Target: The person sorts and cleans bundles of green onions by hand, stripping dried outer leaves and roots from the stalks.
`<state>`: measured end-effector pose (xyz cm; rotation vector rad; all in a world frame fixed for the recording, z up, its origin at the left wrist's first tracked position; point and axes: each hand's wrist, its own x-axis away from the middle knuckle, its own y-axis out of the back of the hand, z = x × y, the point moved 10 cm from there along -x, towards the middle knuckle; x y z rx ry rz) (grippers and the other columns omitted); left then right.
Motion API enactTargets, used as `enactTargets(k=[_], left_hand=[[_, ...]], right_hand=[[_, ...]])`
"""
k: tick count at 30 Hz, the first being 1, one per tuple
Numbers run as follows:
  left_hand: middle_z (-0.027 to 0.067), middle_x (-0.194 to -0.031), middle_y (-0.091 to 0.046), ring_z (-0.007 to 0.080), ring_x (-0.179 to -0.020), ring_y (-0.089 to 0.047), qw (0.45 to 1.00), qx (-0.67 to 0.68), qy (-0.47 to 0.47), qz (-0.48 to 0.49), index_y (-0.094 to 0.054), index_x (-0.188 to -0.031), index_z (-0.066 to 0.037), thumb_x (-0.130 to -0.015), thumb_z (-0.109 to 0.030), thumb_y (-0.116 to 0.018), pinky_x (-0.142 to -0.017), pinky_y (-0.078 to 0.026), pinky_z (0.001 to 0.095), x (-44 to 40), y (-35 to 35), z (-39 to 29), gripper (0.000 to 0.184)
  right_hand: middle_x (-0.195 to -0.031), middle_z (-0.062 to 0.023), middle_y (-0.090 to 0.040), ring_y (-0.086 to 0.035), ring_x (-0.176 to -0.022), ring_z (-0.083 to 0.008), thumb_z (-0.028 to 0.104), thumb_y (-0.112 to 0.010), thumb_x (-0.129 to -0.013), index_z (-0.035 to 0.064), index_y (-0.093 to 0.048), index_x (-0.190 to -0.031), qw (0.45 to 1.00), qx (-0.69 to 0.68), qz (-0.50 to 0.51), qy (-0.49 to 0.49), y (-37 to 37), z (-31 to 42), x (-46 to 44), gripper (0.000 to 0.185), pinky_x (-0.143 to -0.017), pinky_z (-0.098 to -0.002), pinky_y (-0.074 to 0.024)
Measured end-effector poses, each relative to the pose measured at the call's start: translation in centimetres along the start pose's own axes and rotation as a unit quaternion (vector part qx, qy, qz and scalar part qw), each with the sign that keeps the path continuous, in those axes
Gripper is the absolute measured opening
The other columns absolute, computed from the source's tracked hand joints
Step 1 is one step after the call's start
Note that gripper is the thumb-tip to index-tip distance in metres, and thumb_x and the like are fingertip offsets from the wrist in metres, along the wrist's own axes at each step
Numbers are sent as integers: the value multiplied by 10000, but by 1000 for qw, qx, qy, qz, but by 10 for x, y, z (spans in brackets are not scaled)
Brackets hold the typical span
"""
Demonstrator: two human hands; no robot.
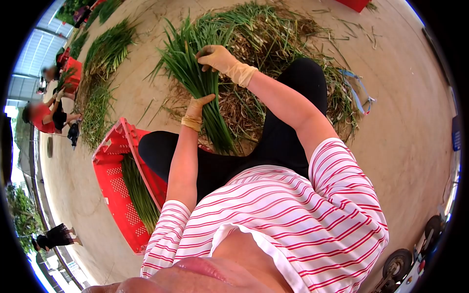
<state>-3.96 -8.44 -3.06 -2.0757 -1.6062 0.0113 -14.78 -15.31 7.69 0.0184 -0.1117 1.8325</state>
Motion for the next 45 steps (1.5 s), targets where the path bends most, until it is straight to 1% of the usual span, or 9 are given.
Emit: enactTargets(k=[6, 11, 15, 17, 19, 22, 30, 37, 45], left_hand=[[49, -832, -603, 167, -680, -599, 999, -18, 30, -11, -565, -1010, -38, -716, -45, -693, -562, -521, 295, 2, 1, 5, 321], [43, -858, -608, 159, -699, -599, 999, -36, -15, 13, -578, -1002, -36, -713, -45, -700, -590, -512, 296, -4, -4, 0, 314], [46, -879, -611, 160, -716, -596, 999, -30, 12, 9, -584, -1016, -29, -697, -41, -709, -617, -505, 290, -3, -1, 8, 343], [42, -979, -604, 167, -844, -576, 994, -99, -49, 6, -575, -1079, -35, -681, -64, -728, -755, -471, 308, -5, -2, -3, 427], [61, -1040, -596, 179, -942, -552, 996, -84, -7, 12, -552, -1122, -44, -700, -92, -734, -856, -423, 322, -3, -2, 4, 463], [74, -1029, -605, 182, -917, -567, 997, -72, -18, -12, -561, -1102, -24, -700, -89, -733, -839, -435, 316, -6, 5, 6, 442], [88, -939, -631, 175, -790, -608, 998, -61, -11, -14, -582, -1026, 27, -701, -58, -725, -720, -499, 311, -2, -3, 0, 365], [97, -927, -614, 181, -773, -609, 997, -60, -8, -38, -505, -1067, 27, -660, -65, -770, -694, -513, 309, -19, 16, 22, 495], [82, -875, -641, 175, -738, -613, 999, -31, -43, -15, -614, -981, 7, -695, -48, -731, -673, -510, 314, -9, 3, 4, 314]], right_hand=[[-745, -30, -599, -540, -565, -92, 145, -587, -799, 28, -600, -921, 999, -22, -28, -15, 1, -8, 3, 169, -482, -229, -384], [-587, 28, -478, -355, -453, -55, 165, -579, -822, 43, -591, -903, 988, -81, -129, 11, 13, 0, 10, 148, -412, -215, -289], [-567, 23, -502, -381, -434, -63, 259, -586, -845, 58, -619, -801, 985, -119, -128, -4, 19, 4, 9, 209, -413, -211, -298], [-567, 18, -513, -413, -440, -67, 262, -598, -843, 65, -615, -785, 988, -85, -125, -1, 23, 10, 5, 207, -430, -214, -329], [-581, 11, -528, -434, -452, -63, 231, -604, -835, 57, -610, -826, 987, -90, -134, 23, 26, 16, 2, 174, -433, -204, -339], [-586, -10, -564, -450, -450, -63, 188, -590, -831, 31, -602, -853, 968, -90, -211, 98, 38, 29, 8, 159, -426, -211, -361], [-579, -30, -583, -502, -488, -82, 266, -657, -773, 7, -644, -874, 983, 153, -96, -41, 19, 11, -2, 279, -475, -226, -400], [-625, -59, -606, -573, -587, -140, 340, -687, -714, 12, -661, -870, 955, 269, -124, 20, 24, 10, -8, 364, -603, -269, -450], [-678, -32, -580, -492, -514, -98, 154, -652, -765, -9, -609, -834, 996, 20, -92, 6, 12, 12, 4, 181, -519, -250, -403]])
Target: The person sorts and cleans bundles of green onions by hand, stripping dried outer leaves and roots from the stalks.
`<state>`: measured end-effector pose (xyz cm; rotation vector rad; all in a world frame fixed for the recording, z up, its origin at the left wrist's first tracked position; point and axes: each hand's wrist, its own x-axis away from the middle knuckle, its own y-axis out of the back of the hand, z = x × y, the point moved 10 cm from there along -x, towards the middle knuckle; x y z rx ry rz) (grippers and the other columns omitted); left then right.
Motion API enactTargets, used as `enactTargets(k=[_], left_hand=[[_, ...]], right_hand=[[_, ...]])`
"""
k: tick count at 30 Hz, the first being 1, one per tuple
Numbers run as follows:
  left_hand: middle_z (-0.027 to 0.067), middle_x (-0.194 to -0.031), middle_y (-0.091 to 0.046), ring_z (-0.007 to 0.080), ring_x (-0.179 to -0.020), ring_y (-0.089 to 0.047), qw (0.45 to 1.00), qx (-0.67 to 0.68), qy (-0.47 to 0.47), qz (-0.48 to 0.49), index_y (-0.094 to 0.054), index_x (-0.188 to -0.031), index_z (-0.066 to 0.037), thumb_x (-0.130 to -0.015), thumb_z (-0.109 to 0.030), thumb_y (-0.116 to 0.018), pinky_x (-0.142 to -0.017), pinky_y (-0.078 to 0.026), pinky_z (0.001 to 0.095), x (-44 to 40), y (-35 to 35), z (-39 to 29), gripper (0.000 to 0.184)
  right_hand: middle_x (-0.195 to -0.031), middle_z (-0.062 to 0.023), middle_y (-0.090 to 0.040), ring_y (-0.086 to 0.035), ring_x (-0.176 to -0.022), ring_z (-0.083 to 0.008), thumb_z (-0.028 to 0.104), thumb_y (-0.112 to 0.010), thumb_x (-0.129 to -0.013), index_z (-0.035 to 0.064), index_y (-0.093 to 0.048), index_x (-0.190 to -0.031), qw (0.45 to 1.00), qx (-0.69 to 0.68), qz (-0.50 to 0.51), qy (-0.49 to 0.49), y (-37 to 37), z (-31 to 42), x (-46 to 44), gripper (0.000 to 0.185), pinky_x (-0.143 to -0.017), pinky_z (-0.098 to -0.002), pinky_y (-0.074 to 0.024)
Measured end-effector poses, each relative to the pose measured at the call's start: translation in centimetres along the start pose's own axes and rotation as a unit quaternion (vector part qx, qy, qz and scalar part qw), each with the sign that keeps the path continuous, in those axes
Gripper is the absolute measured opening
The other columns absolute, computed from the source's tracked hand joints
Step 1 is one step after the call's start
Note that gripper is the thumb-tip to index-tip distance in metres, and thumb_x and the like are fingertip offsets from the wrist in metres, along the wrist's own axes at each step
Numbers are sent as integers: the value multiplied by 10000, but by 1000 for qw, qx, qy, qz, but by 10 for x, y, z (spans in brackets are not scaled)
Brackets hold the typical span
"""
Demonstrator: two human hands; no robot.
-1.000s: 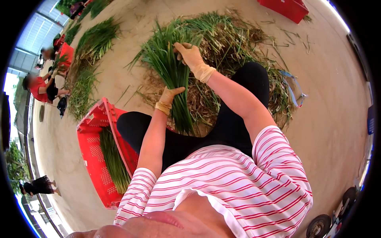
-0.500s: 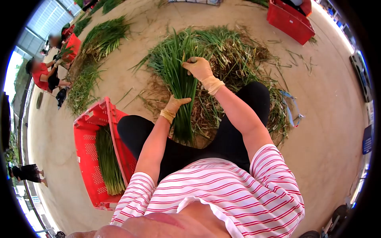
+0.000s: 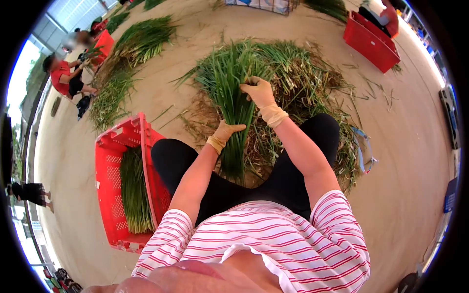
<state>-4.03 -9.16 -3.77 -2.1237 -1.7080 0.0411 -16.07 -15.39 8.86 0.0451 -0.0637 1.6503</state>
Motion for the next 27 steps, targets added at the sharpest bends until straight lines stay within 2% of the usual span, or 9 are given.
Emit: enactTargets(k=[2, 4, 7, 10, 14, 16, 17, 21, 27], left_hand=[[55, -932, -624, 162, -801, -598, 999, -19, 27, -8, -602, -1024, -26, -694, -52, -736, -714, -493, 311, 2, 2, 5, 357], [51, -933, -626, 160, -818, -593, 998, -23, -20, -55, -604, -1038, -29, -684, -63, -750, -739, -486, 317, -25, 28, 38, 385], [57, -970, -624, 154, -838, -588, 1000, 5, -16, -6, -594, -1061, -15, -682, -83, -760, -756, -480, 313, -7, 5, 11, 419], [86, -987, -624, 172, -865, -596, 998, -11, -29, -60, -565, -1080, 21, -681, -84, -764, -774, -489, 316, 6, 8, -2, 459], [98, -995, -621, 183, -859, -601, 999, 37, 4, -20, -555, -1087, 27, -677, -80, -765, -762, -500, 318, 0, 8, 13, 473], [101, -990, -620, 185, -849, -604, 1000, 12, -12, -23, -550, -1087, 31, -684, -78, -760, -749, -508, 321, -1, 8, 5, 467], [100, -978, -622, 186, -847, -605, 1000, 17, -10, -17, -550, -1080, 36, -689, -81, -756, -745, -508, 321, 0, 7, 3, 457], [105, -925, -635, 200, -775, -613, 1000, -7, 16, -22, -600, -1008, 7, -703, -45, -728, -692, -521, 346, 0, 6, 4, 334], [108, -934, -634, 199, -788, -616, 1000, 12, -17, -2, -588, -1026, 16, -698, -35, -727, -706, -524, 348, -2, -4, -1, 360]], right_hand=[[-704, -46, -593, -503, -512, -98, 154, -641, -781, -9, -599, -834, 1000, -15, -3, -18, 0, -6, 2, 176, -508, -254, -399], [-707, -38, -594, -507, -518, -98, 161, -639, -785, -3, -598, -817, 1000, 3, -7, -7, 1, -3, 2, 172, -516, -263, -400], [-662, -20, -579, -507, -523, -96, 166, -640, -785, 5, -601, -796, 999, 45, -24, 15, 3, -10, -7, 166, -509, -279, -405], [-650, -12, -543, -491, -520, -96, 144, -635, -803, 9, -582, -756, 998, 55, -29, 22, -2, -5, -3, 152, -497, -245, -401], [-666, -14, -555, -505, -516, -96, 156, -631, -810, 22, -594, -793, 999, 38, -15, 8, -3, -15, -6, 140, -494, -238, -408], [-671, -7, -571, -547, -504, -87, 164, -644, -789, 24, -592, -819, 998, -64, 7, 20, -9, -11, -5, 152, -454, -224, -384], [-666, 12, -561, -555, -509, -85, 153, -630, -802, 57, -574, -825, 997, -80, -1, -21, -7, -16, 0, 113, -430, -215, -352], [-794, -47, -647, -542, -495, -64, 137, -590, -826, 80, -524, -832, 992, -122, 8, -24, -8, -18, -1, 87, -397, -191, -328], [-795, -49, -648, -542, -504, -65, 125, -601, -813, 88, -533, -846, 987, -155, -15, -39, -3, -17, 3, 83, -405, -197, -342]])
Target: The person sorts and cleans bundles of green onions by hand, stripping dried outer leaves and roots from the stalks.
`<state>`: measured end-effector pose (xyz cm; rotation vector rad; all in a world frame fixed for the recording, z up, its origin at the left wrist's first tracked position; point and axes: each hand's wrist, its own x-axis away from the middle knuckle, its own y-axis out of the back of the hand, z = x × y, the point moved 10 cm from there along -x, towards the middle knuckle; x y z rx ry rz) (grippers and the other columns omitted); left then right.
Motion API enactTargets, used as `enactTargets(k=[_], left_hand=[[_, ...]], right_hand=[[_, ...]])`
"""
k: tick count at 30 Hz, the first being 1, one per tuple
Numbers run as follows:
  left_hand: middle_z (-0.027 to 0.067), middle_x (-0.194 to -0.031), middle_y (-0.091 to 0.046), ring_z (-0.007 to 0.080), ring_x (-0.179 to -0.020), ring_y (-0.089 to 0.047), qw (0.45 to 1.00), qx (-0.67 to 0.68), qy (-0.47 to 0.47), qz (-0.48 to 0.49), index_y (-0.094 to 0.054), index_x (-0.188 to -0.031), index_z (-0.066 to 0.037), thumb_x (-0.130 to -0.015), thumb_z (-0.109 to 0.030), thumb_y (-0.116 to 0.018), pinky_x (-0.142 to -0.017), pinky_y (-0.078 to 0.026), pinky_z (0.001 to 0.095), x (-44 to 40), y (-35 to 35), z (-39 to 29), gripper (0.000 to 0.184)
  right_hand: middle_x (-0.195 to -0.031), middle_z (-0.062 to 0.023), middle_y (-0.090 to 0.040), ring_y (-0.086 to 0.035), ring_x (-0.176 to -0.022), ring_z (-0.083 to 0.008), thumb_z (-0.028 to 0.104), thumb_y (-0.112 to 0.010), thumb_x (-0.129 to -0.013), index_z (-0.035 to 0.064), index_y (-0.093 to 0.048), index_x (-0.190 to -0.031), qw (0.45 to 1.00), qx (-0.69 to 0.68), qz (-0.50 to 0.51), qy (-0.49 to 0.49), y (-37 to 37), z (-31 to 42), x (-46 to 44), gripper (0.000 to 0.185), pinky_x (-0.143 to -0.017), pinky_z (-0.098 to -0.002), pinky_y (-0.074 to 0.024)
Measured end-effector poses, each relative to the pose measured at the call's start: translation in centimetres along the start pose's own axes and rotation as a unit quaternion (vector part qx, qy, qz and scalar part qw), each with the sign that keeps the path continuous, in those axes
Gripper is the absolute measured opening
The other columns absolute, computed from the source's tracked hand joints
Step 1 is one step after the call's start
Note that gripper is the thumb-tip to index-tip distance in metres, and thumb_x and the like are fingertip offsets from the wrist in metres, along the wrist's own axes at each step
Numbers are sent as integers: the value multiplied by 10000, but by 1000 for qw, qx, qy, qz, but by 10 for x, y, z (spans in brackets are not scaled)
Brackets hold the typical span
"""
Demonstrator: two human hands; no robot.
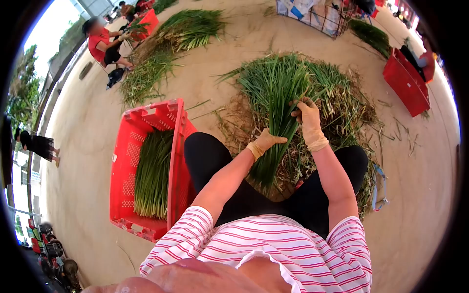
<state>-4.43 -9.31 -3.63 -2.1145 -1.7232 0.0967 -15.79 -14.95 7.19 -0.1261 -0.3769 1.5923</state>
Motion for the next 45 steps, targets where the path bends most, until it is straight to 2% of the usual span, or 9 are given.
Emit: enactTargets(k=[7, 18, 23, 31, 36, 40, 42, 43, 45], left_hand=[[93, -947, -632, 188, -798, -611, 1000, -4, -1, 6, -588, -1039, 10, -703, -54, -733, -715, -515, 340, -3, 4, 5, 371], [62, -1042, -603, 161, -908, -565, 999, -31, 10, -11, -563, -1106, -18, -684, -106, -765, -808, -462, 316, 3, 9, 9, 476], [64, -895, -623, 177, -755, -605, 999, -39, 10, 16, -592, -1018, -20, -720, -90, -721, -656, -504, 325, 8, 3, 4, 332], [83, -929, -628, 170, -782, -608, 999, -8, -9, 37, -584, -1032, -15, -715, -75, -727, -709, -504, 312, 11, -9, -1, 353], [79, -1004, -612, 195, -896, -587, 999, -23, 29, -12, -583, -1045, -22, -702, -83, -738, -788, -489, 338, 10, 1, 6, 381], [99, -1014, -609, 206, -932, -582, 999, -44, 3, 29, -574, -1064, -5, -698, -100, -745, -831, -479, 350, 7, -8, -1, 415], [99, -1016, -608, 207, -942, -579, 997, -39, 54, 40, -563, -1080, 3, -699, -104, -745, -840, -474, 353, 5, -1, 14, 435], [99, -1017, -608, 208, -952, -575, 994, -34, 90, 51, -553, -1095, 12, -700, -108, -746, -850, -470, 357, 6, 0, 24, 456], [102, -1010, -610, 203, -919, -588, 994, -42, 95, 33, -543, -1099, 25, -700, -106, -746, -823, -487, 346, 3, 8, 38, 466]], right_hand=[[-644, 16, -537, -515, -502, -65, 135, -644, -785, 68, -562, -812, 994, 105, -20, 24, -2, 15, 9, 110, -434, -217, -333], [-691, 14, -552, -520, -531, -63, 159, -619, -811, 61, -570, -920, 996, 69, -5, 48, -9, 12, 9, 154, -440, -213, -342], [-775, -32, -572, -531, -558, -89, 148, -576, -835, -15, -507, -1101, 999, 40, -20, 3, -1, 0, 11, 320, -466, -223, -363], [-612, -34, -548, -418, -411, -86, 116, -542, -851, 29, -520, -868, 1000, 6, -27, 10, 8, 4, 3, 92, -380, -213, -314], [-677, -46, -604, -525, -521, -111, 141, -577, -837, 23, -593, -816, 969, -117, -131, 176, 89, 100, -33, 121, -498, -235, -422], [-718, -42, -627, -575, -686, -149, 178, -583, -830, 29, -661, -832, 895, 163, -229, 347, 111, 171, -28, 168, -669, -280, -454], [-807, -50, -642, -577, -798, -198, 244, -591, -824, 95, -679, -900, 856, 362, -47, 365, 65, 176, -24, 188, -738, -334, -452], [-807, -50, -642, -577, -798, -198, 244, -591, -824, 95, -679, -900, 860, 362, -50, 355, 64, 171, -20, 188, -738, -334, -452], [-883, -61, -639, -565, -873, -230, 322, -593, -815, 144, -683, -900, 732, 573, 1, 369, 28, 156, -14, 218, -799, -361, -437]])
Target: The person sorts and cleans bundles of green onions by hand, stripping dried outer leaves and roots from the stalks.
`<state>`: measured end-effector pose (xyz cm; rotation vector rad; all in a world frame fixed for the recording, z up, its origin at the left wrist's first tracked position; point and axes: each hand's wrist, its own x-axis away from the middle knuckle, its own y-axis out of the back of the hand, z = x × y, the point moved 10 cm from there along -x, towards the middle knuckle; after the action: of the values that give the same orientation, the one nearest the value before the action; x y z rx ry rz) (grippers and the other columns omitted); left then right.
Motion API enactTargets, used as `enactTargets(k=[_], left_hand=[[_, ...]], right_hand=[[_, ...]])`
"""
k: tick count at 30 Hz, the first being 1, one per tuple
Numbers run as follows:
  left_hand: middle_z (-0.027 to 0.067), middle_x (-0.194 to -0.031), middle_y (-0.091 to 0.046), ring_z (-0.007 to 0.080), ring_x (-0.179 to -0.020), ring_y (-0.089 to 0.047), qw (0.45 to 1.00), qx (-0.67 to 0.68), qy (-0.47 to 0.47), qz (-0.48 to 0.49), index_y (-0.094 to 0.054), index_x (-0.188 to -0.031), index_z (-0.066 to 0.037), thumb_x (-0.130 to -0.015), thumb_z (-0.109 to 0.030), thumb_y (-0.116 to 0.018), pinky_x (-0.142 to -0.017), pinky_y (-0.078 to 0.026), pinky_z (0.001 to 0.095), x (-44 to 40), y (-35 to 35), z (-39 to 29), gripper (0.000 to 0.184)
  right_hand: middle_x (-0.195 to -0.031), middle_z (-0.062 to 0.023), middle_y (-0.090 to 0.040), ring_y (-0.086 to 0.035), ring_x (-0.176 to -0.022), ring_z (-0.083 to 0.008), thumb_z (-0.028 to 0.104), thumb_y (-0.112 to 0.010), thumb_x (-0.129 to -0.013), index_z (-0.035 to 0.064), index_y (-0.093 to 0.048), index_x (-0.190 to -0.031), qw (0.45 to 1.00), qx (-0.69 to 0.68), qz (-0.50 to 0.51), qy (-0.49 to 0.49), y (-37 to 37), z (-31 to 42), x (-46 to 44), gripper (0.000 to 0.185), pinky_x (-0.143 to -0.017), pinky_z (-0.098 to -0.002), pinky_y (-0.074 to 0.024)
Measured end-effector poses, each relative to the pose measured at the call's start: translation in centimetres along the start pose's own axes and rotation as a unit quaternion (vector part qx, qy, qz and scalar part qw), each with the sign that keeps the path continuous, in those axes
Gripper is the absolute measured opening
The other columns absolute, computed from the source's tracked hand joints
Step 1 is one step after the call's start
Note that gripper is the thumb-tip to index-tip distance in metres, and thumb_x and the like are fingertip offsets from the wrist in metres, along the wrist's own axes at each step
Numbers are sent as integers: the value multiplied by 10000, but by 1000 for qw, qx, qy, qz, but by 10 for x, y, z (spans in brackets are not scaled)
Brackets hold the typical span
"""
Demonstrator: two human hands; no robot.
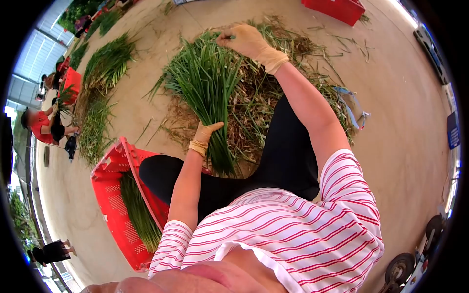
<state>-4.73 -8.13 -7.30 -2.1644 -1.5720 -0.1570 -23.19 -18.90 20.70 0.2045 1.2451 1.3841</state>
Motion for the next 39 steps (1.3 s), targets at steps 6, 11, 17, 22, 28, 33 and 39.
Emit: enactTargets(k=[6, 11, 17, 22, 28, 33, 39], left_hand=[[85, -984, -619, 176, -842, -604, 1000, -28, -5, 4, -557, -1081, 12, -711, -70, -730, -760, -500, 303, 10, -12, -13, 417], [69, -971, -619, 171, -834, -598, 999, -14, -23, 46, -569, -1062, 2, -707, -53, -728, -749, -498, 298, 10, -20, -16, 393], [90, -1065, -585, 188, -930, -583, 1000, 4, -3, 31, -448, -1203, 12, -674, -67, -759, -837, -475, 310, 5, -11, -7, 618], [72, -1004, -592, 180, -867, -581, 1000, 5, -7, -1, -505, -1137, -10, -678, -54, -740, -752, -480, 305, -4, 4, 7, 517], [47, -920, -603, 170, -768, -592, 999, -2, -51, -5, -568, -1053, -31, -676, -54, -719, -642, -507, 304, 15, -11, -25, 407], [50, -914, -600, 173, -766, -588, 998, 15, -51, 39, -567, -1057, -35, -697, -50, -698, -647, -509, 316, 19, -21, -28, 384], [70, -938, -616, 183, -789, -603, 997, 16, -53, 45, -581, -1047, -28, -718, -21, -684, -668, -513, 310, 14, -20, -28, 345]], right_hand=[[-768, -63, -626, -574, -803, -243, 227, -467, -867, 139, -664, -877, 992, 92, 77, 45, -43, 16, 16, 216, -782, -375, -443], [-643, -15, -571, -491, -536, -119, 243, -487, -895, 72, -620, -793, 970, -152, -144, -127, 12, -32, 17, 239, -517, -262, -396], [-658, -37, -588, -518, -569, -122, 295, -600, -824, 34, -643, -854, 945, -267, 45, -183, -30, -33, 28, 266, -581, -283, -433], [-785, -66, -627, -561, -649, -162, 218, -634, -780, 28, -635, -921, 941, -251, 87, -209, -61, -23, 38, 237, -645, -297, -454], [-673, -37, -582, -433, -449, -95, 199, -588, -835, -3, -561, -1020, 762, -522, 82, -374, -103, -31, 66, 275, -390, -246, -307], [-635, 9, -539, -415, -474, -68, 193, -545, -871, 38, -583, -895, 794, -505, -32, -337, -66, -45, 55, 162, -434, -217, -314], [-1073, -40, -545, -499, -1033, -215, 205, -600, -842, 160, -611, -1089, 948, -291, -129, -19, 15, 6, 16, 252, -903, -316, -401]])
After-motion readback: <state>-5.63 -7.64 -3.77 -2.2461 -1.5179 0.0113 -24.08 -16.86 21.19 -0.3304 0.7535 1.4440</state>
